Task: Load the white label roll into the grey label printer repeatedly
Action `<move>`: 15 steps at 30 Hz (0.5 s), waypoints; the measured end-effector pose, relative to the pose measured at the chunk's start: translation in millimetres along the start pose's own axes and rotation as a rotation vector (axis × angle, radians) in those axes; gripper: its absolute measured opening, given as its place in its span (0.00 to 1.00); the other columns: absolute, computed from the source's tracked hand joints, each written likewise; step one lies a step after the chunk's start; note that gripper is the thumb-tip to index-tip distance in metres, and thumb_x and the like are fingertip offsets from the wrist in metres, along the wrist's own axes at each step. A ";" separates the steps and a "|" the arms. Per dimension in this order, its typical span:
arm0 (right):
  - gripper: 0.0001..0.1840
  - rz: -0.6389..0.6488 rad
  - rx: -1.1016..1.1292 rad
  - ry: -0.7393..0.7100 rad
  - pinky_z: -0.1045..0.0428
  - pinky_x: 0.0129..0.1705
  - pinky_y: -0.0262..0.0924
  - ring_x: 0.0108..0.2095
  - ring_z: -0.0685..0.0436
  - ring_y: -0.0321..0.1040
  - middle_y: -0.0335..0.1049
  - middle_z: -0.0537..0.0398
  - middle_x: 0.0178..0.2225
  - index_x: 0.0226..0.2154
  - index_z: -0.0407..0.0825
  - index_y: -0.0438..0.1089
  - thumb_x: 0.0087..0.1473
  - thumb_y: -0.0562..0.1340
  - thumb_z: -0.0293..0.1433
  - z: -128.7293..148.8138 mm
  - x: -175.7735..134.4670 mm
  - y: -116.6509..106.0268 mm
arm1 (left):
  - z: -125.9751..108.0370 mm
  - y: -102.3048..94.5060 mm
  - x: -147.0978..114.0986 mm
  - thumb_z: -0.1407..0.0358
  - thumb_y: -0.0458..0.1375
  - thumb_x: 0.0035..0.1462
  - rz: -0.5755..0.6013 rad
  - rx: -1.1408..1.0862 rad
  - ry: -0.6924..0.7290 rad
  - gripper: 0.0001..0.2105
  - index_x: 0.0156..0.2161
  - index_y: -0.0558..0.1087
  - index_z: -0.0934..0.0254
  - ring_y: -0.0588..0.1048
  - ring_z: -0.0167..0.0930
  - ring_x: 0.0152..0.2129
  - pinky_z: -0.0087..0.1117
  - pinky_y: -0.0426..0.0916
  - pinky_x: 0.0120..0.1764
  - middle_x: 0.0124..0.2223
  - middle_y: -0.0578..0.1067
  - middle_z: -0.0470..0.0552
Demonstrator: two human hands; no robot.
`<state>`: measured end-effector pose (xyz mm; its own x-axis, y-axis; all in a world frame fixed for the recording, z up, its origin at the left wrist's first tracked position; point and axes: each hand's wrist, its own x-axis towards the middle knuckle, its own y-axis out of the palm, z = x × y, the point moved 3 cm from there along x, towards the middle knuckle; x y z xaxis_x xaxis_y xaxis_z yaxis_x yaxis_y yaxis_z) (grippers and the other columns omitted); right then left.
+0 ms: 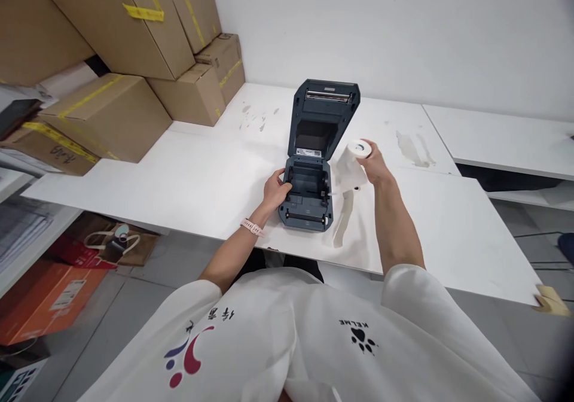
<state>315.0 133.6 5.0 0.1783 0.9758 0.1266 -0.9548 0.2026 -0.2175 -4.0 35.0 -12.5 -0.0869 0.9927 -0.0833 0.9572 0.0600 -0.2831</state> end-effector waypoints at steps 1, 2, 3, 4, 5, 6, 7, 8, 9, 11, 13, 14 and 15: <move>0.45 -0.003 -0.029 0.039 0.41 0.59 0.63 0.55 0.36 0.68 0.68 0.38 0.56 0.56 0.45 0.60 0.32 0.69 0.32 -9.6 0.6 4.1 | 0.2 -0.2 0.1 0.70 0.57 0.46 0.001 -0.005 -0.001 0.32 0.60 0.69 0.64 0.65 0.28 0.25 0.30 0.59 0.30 0.27 0.65 0.44; 0.45 0.000 -0.056 0.065 0.41 0.58 0.63 0.55 0.37 0.68 0.68 0.37 0.57 0.57 0.44 0.59 0.33 0.68 0.32 -16.7 -0.3 7.3 | 0.1 -0.4 0.1 0.70 0.57 0.46 0.002 -0.007 -0.001 0.32 0.60 0.69 0.64 0.65 0.28 0.25 0.30 0.59 0.30 0.27 0.65 0.44; 0.46 0.005 -0.073 0.081 0.41 0.59 0.63 0.56 0.37 0.67 0.67 0.37 0.58 0.58 0.44 0.59 0.33 0.68 0.31 -21.7 -2.6 8.9 | -0.3 -0.7 -0.1 0.70 0.57 0.46 0.004 -0.007 -0.002 0.32 0.60 0.69 0.64 0.65 0.28 0.25 0.30 0.59 0.30 0.27 0.65 0.44; 0.47 0.016 -0.077 0.088 0.41 0.59 0.62 0.57 0.37 0.66 0.66 0.37 0.59 0.59 0.44 0.58 0.34 0.69 0.32 -25.1 -6.2 8.5 | -0.8 -1.0 -0.3 0.70 0.57 0.45 0.004 -0.004 -0.005 0.32 0.60 0.69 0.64 0.65 0.28 0.25 0.30 0.59 0.30 0.28 0.65 0.44; 0.48 0.027 -0.069 0.090 0.42 0.60 0.62 0.59 0.37 0.65 0.64 0.36 0.60 0.60 0.45 0.57 0.34 0.69 0.32 -27.3 -11.1 5.9 | -1.2 -1.3 -0.4 0.70 0.57 0.45 0.004 -0.002 -0.006 0.32 0.60 0.70 0.64 0.65 0.28 0.25 0.30 0.59 0.31 0.28 0.66 0.44; 0.49 0.034 -0.052 0.088 0.42 0.61 0.61 0.60 0.37 0.64 0.62 0.36 0.62 0.61 0.46 0.56 0.36 0.70 0.34 -28.9 -17.4 0.9 | -1.7 -1.4 -0.5 0.70 0.57 0.45 0.004 0.001 -0.005 0.32 0.60 0.70 0.64 0.66 0.28 0.25 0.30 0.60 0.31 0.28 0.66 0.44; 0.49 0.039 -0.026 0.085 0.41 0.62 0.60 0.62 0.37 0.62 0.60 0.37 0.64 0.62 0.48 0.55 0.37 0.70 0.35 -29.9 -25.3 -6.0 | -1.9 -1.4 -0.6 0.70 0.57 0.45 0.004 0.003 -0.005 0.32 0.60 0.70 0.64 0.66 0.28 0.25 0.30 0.60 0.31 0.28 0.66 0.44; 0.48 0.044 0.005 0.079 0.41 0.62 0.60 0.63 0.37 0.62 0.59 0.37 0.65 0.63 0.50 0.56 0.39 0.69 0.36 -30.7 -34.9 -14.2 | -1.8 -1.3 -0.6 0.70 0.57 0.45 0.003 0.003 -0.006 0.32 0.60 0.70 0.64 0.66 0.28 0.25 0.30 0.60 0.31 0.28 0.66 0.44; 0.46 0.052 0.035 0.073 0.40 0.61 0.60 0.63 0.38 0.62 0.58 0.39 0.65 0.62 0.53 0.57 0.41 0.69 0.37 -31.4 -46.0 -22.5 | -1.6 -1.1 -0.6 0.70 0.57 0.45 0.000 0.000 -0.008 0.32 0.60 0.70 0.63 0.66 0.28 0.25 0.30 0.60 0.31 0.28 0.65 0.44; 0.41 0.114 0.072 0.065 0.39 0.61 0.61 0.62 0.38 0.63 0.61 0.42 0.64 0.60 0.56 0.61 0.42 0.69 0.37 -32.3 -70.8 -34.7 | -0.8 -0.6 -0.9 0.70 0.57 0.45 -0.002 -0.015 -0.012 0.33 0.60 0.69 0.63 0.66 0.28 0.26 0.30 0.60 0.31 0.28 0.65 0.44; 0.39 0.227 0.042 0.086 0.38 0.59 0.62 0.58 0.37 0.67 0.69 0.45 0.59 0.58 0.56 0.66 0.42 0.71 0.36 -32.5 -94.8 -37.2 | -0.4 -0.1 -1.5 0.69 0.57 0.45 -0.003 -0.030 -0.014 0.33 0.60 0.69 0.64 0.65 0.28 0.26 0.30 0.60 0.31 0.28 0.65 0.44; 0.37 0.282 0.002 0.112 0.37 0.57 0.63 0.55 0.37 0.69 0.72 0.46 0.55 0.56 0.54 0.68 0.41 0.72 0.37 -31.7 -104.8 -35.3 | -0.4 -0.1 -1.8 0.69 0.57 0.45 -0.004 -0.035 -0.012 0.33 0.60 0.69 0.64 0.65 0.28 0.26 0.30 0.59 0.30 0.28 0.65 0.45; 0.35 0.325 -0.033 0.136 0.37 0.55 0.65 0.51 0.37 0.72 0.75 0.47 0.50 0.53 0.53 0.70 0.40 0.73 0.39 -29.3 -112.7 -32.1 | -0.5 -0.1 -2.2 0.69 0.58 0.45 -0.004 -0.037 -0.010 0.33 0.60 0.69 0.63 0.65 0.28 0.25 0.30 0.59 0.30 0.28 0.65 0.45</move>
<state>332.6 19.6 -30.6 -0.1011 0.9913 -0.0841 -0.9590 -0.1196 -0.2570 -3.8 32.9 -11.9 -0.0936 0.9914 -0.0915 0.9664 0.0684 -0.2479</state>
